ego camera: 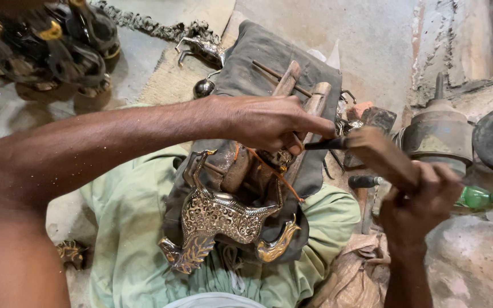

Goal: The person sits on the workshop floor with an ornate silver metal ornament resting on a padded cushion and works it with a punch and wooden mallet, repeatedly striking the punch held against the metal surface. The person repositions the punch and rotates the ornament between strikes to work different areas of the decorated piece.

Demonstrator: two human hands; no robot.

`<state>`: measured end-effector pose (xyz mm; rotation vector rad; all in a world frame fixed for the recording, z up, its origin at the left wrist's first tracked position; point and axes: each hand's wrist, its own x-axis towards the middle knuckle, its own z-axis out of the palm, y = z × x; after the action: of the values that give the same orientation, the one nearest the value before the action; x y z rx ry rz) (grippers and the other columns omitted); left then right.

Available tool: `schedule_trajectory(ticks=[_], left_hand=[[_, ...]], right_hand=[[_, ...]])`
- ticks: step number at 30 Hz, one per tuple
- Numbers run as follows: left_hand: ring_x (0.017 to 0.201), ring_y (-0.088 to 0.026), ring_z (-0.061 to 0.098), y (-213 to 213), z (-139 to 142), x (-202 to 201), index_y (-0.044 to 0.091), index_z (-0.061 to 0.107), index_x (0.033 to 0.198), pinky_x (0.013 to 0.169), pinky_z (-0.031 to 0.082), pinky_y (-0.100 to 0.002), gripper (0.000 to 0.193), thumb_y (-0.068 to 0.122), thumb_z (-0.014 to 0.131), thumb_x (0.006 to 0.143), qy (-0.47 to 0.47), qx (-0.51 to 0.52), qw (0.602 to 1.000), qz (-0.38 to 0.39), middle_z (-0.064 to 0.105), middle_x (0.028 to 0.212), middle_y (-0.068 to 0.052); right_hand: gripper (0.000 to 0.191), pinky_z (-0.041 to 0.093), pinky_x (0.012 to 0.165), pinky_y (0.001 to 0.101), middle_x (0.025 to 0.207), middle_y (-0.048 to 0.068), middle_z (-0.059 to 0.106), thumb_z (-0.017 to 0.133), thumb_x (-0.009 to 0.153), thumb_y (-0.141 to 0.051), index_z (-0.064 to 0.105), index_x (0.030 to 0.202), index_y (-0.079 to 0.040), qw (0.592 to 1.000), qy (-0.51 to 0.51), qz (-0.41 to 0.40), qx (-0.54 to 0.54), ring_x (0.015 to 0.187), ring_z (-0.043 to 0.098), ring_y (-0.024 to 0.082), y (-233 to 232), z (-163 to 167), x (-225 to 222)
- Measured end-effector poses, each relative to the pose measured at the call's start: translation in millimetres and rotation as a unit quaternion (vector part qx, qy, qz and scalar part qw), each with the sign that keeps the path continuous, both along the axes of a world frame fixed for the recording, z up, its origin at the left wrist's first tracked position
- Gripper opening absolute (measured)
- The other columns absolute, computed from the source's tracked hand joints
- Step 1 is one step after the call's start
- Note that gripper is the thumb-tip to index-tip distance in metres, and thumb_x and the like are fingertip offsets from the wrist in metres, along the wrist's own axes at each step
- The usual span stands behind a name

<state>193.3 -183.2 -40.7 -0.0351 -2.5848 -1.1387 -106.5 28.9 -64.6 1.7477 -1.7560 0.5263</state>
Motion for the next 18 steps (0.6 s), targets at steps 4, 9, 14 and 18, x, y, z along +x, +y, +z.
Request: schedule_trajectory(ticks=[4, 9, 14, 18], left_hand=[[0.09, -0.015, 0.079, -3, -2, 1, 0.016, 0.051, 0.15, 0.076, 0.067, -0.037, 0.065, -0.009, 0.06, 0.09, 0.074, 0.021, 0.996, -0.039, 0.075, 0.092, -0.01], [0.074, -0.018, 0.077, -6, -6, -2, 0.019, 0.051, 0.149, 0.066, 0.06, -0.046, 0.062, 0.007, 0.072, 0.091, 0.026, 0.005, 1.0, -0.008, 0.078, 0.099, -0.011], [0.075, -0.018, 0.075, -11, -12, -6, 0.022, 0.05, 0.151, 0.069, 0.057, -0.045, 0.065, 0.012, 0.074, 0.091, 0.01, 0.012, 1.0, -0.007, 0.075, 0.098, -0.013], [0.073, -0.019, 0.068, -14, -15, -8, 0.025, 0.05, 0.153, 0.067, 0.059, -0.042, 0.062, 0.013, 0.07, 0.095, -0.02, 0.029, 0.999, -0.005, 0.073, 0.099, -0.008]], right_hand=[[0.067, 0.044, 0.109, 0.0435, 0.14, 0.016, 0.043, 0.071, 0.09, 0.004, 0.038, 0.147, -0.001, 0.963, -0.258, 0.072, -0.029, 0.129, 0.049, 0.029, -1, -4, 0], [0.07, 0.045, 0.112, 0.0424, 0.143, 0.015, 0.046, 0.072, 0.096, -0.001, 0.029, 0.152, -0.003, 0.912, -0.397, 0.099, -0.028, 0.13, 0.05, 0.029, -5, -8, 2], [0.064, 0.046, 0.106, 0.0464, 0.135, 0.017, 0.045, 0.072, 0.091, -0.002, 0.039, 0.146, -0.005, 0.959, -0.273, 0.074, -0.029, 0.126, 0.054, 0.035, -7, -9, -3], [0.05, 0.053, 0.1, 0.05, 0.125, 0.02, 0.049, 0.063, 0.086, 0.005, 0.054, 0.134, -0.005, 0.999, -0.023, 0.045, 0.008, 0.12, 0.057, 0.038, -4, -10, -9]])
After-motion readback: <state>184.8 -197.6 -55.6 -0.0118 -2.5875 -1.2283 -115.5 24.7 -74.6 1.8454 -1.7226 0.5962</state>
